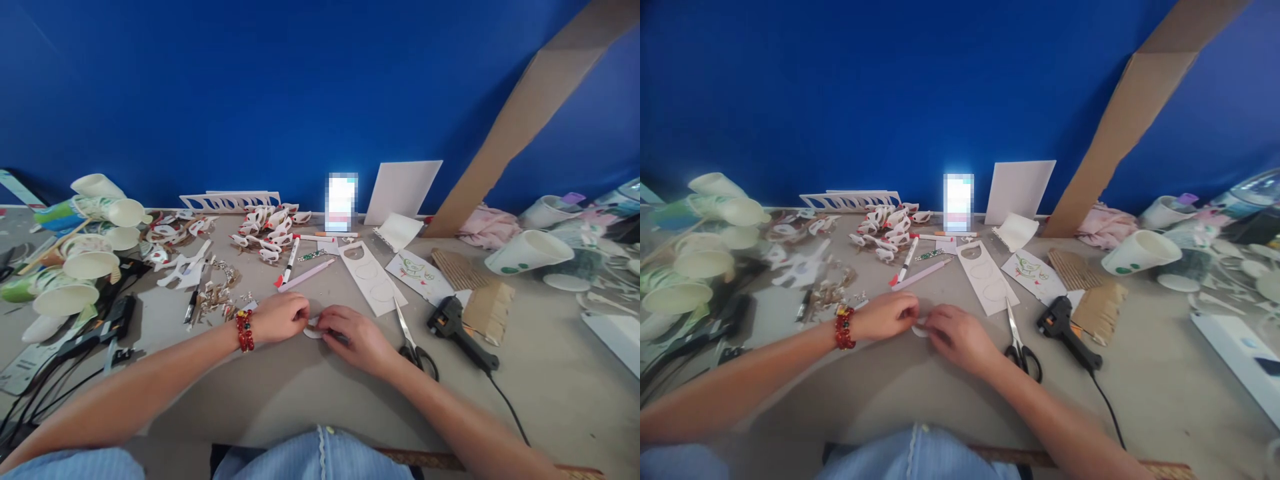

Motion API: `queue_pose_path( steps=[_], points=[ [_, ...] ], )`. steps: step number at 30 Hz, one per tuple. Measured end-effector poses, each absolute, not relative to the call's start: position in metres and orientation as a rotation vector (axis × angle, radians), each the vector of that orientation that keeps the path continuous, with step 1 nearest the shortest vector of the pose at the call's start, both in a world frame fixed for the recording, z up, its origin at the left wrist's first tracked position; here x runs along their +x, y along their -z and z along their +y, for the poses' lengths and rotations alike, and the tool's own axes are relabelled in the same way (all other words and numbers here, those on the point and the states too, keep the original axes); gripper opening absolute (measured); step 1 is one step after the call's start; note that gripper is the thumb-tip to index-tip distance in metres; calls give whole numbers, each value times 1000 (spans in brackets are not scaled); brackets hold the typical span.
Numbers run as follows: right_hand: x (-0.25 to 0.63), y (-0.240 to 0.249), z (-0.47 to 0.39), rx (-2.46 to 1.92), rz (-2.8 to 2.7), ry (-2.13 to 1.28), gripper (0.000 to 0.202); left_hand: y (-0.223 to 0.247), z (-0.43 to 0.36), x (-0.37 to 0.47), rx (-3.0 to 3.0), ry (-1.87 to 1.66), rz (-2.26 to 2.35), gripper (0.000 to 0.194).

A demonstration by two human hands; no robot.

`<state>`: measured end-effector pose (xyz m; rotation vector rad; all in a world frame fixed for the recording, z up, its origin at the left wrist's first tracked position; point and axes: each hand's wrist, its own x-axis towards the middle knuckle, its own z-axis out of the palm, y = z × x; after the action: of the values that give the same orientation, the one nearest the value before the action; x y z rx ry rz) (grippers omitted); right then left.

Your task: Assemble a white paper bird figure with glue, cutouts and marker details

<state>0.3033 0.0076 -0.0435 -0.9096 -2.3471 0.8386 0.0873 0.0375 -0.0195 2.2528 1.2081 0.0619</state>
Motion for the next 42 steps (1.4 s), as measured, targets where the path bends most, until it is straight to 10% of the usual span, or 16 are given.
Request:
queue_pose_path(
  steps=[42],
  points=[
    [303,46,10,-895,-2398,-782,23,19,35,93,2363,2,1232,6]
  ],
)
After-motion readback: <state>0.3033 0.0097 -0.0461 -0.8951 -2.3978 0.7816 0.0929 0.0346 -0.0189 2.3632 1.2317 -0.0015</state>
